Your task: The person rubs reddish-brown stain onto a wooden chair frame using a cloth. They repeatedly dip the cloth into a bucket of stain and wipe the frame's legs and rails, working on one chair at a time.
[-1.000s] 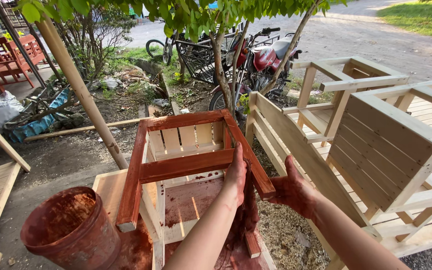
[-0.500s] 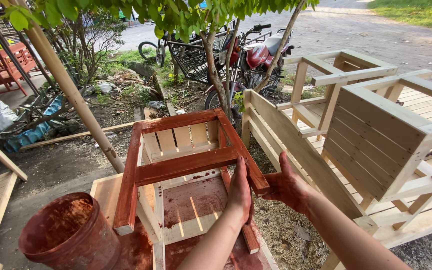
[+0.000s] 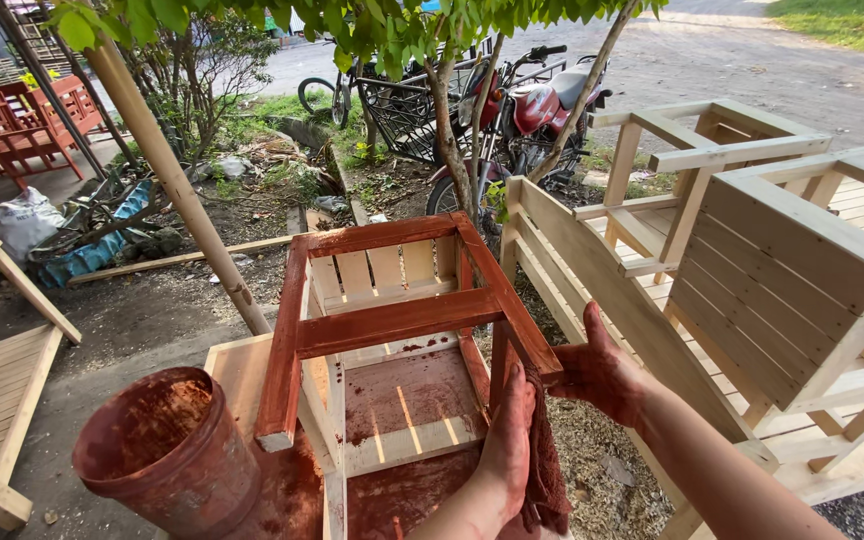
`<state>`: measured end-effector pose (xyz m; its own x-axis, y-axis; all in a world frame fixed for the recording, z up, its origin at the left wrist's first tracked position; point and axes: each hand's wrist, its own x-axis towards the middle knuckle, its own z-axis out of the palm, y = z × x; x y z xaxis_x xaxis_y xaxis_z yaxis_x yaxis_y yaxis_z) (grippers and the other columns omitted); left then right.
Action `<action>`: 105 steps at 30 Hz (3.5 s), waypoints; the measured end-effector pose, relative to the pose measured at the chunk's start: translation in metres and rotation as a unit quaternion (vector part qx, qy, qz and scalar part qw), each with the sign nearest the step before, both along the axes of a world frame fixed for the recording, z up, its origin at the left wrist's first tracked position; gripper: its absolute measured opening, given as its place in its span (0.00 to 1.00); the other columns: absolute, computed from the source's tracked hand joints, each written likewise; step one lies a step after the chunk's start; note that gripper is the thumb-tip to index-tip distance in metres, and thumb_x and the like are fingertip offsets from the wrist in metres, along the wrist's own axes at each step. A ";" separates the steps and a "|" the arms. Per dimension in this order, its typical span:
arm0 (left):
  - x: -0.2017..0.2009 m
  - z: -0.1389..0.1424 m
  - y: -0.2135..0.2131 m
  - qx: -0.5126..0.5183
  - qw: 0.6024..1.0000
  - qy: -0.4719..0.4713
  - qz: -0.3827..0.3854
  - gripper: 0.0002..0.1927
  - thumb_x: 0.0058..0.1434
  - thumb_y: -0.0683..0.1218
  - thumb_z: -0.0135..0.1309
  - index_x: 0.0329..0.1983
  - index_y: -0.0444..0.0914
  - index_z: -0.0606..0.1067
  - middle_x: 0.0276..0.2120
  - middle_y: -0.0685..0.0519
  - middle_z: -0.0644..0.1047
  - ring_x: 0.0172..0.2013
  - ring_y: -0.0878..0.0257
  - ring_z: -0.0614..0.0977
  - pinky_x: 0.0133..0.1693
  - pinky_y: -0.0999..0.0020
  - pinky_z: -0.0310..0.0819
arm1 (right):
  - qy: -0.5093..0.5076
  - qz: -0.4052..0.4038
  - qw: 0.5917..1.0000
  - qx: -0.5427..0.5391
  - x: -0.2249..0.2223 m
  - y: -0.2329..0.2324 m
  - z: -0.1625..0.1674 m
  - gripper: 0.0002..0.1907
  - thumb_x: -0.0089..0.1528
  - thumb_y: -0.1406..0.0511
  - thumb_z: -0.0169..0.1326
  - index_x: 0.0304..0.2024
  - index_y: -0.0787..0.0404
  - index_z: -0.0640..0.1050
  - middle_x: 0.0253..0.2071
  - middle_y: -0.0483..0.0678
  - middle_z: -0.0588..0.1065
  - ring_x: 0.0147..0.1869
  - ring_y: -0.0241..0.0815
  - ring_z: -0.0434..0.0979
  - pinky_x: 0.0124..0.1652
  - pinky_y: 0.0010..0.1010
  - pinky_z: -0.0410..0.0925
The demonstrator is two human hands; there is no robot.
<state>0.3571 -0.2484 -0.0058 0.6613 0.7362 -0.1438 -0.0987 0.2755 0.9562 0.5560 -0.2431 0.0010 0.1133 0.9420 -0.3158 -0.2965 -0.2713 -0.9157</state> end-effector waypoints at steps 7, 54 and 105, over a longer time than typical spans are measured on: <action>0.022 0.017 0.043 0.029 0.999 0.004 0.042 0.53 0.57 0.80 0.23 0.79 0.48 0.35 0.79 0.53 0.38 0.77 0.60 0.42 0.72 0.56 0.33 | -0.013 0.005 1.000 0.012 -0.001 0.002 -0.002 0.69 0.51 0.23 0.23 0.63 0.74 0.75 0.53 0.63 0.79 0.53 0.52 0.78 0.52 0.39 0.69; -0.120 0.056 0.064 -0.099 0.994 -0.030 -0.041 0.11 0.51 0.51 0.54 0.37 0.44 0.73 0.34 0.53 0.75 0.43 0.55 0.74 0.50 0.53 0.68 | -0.245 0.084 0.955 0.148 -0.123 0.009 0.026 0.41 0.56 0.71 0.56 0.72 0.51 0.64 0.65 0.42 0.73 0.64 0.39 0.74 0.61 0.37 0.69; -0.204 0.060 0.331 0.198 0.945 0.141 0.220 0.22 0.59 0.51 0.54 0.57 0.41 0.75 0.53 0.51 0.79 0.58 0.59 0.77 0.62 0.60 0.65 | -0.241 -0.063 0.959 0.133 -0.140 0.286 0.106 0.18 0.55 0.72 0.62 0.48 0.65 0.77 0.42 0.50 0.79 0.46 0.42 0.79 0.48 0.35 0.72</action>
